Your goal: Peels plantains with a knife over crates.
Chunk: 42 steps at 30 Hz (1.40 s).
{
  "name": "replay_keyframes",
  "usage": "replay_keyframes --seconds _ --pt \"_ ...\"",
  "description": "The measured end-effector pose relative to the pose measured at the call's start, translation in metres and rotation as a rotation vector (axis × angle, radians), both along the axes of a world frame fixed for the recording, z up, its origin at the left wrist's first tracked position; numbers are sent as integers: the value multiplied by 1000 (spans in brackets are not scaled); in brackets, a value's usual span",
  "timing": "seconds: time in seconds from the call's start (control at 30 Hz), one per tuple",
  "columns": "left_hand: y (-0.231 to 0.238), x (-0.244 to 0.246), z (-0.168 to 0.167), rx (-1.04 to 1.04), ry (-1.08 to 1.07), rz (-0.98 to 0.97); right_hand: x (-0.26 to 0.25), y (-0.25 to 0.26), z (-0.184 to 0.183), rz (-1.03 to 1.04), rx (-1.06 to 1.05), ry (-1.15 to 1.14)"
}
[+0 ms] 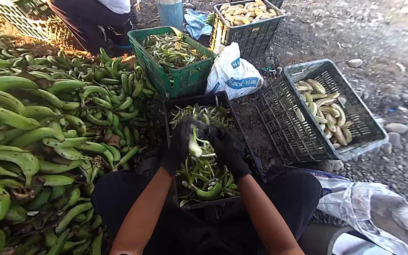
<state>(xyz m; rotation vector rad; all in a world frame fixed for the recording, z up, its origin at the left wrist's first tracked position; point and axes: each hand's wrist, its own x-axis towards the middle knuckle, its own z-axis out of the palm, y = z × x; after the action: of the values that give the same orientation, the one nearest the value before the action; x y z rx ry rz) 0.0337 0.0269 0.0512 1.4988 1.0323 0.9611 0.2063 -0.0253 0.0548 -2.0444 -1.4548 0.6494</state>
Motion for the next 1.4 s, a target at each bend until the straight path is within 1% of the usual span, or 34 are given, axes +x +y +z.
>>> replay_keyframes --seconds 0.07,0.13,0.17,0.2,0.27,0.33,0.4,0.43,0.5,0.6,0.63,0.67,0.7,0.77,0.83,0.9,0.93,1.0,1.03,1.07,1.13,1.17,1.23,1.27,1.33,1.4 --pt "-2 10 2 -37 11 30 2 10 6 -118 81 9" --pt "3 11 5 -161 -136 30 5 11 21 -147 164 90" --pt "7 9 6 -222 -227 28 7 10 27 -122 188 113" --pt "10 7 8 -240 -279 48 8 8 29 -70 214 132" --pt "11 2 7 -192 -305 86 11 -1 24 82 230 158" --pt "12 -5 1 -105 -303 80 9 -17 19 213 167 177" --pt "11 -9 -3 -118 -312 53 2 -31 13 245 33 136" --pt "8 -8 -3 -140 -318 32 -2 -33 9 206 -7 93" --pt "1 -4 -3 -179 -287 -67 -6 -20 0 64 -33 5" --pt "-4 10 7 -404 -207 -101 2 15 1 -147 72 -13" --pt "-4 13 10 -439 -235 -115 7 25 8 -201 105 13" --pt "-4 14 11 -464 -287 -117 12 30 14 -213 137 66" --pt "-3 13 11 -454 -353 -110 15 28 20 -187 151 119" --pt "5 7 5 -341 -485 -68 14 11 24 -85 183 138" --pt "6 3 -1 -170 -460 42 5 -7 19 -10 117 90" --pt "6 7 -2 -87 -434 196 -7 -26 11 28 26 39" --pt "7 10 -1 -84 -455 264 -13 -37 4 33 43 15" --pt "8 9 -4 -63 -444 301 -21 -51 -12 4 152 -44" --pt "6 9 -5 -51 -404 265 -21 -50 -15 -24 201 -74" --pt "5 9 -3 -66 -376 178 -16 -43 -15 -44 207 -101" --pt "4 11 -2 -151 -313 -43 3 -21 -8 -41 121 -116" --pt "7 8 -6 -213 -255 -120 12 -12 1 -24 85 -103" --pt "18 0 -14 -321 -219 -198 23 -1 18 -1 52 -71" --pt "21 -3 -10 -361 -202 -221 25 2 21 7 50 -62" --pt "16 -6 4 -394 -126 -260 26 3 18 23 50 -35" --pt "6 5 13 -389 -43 -311 28 12 8 -2 49 -30"
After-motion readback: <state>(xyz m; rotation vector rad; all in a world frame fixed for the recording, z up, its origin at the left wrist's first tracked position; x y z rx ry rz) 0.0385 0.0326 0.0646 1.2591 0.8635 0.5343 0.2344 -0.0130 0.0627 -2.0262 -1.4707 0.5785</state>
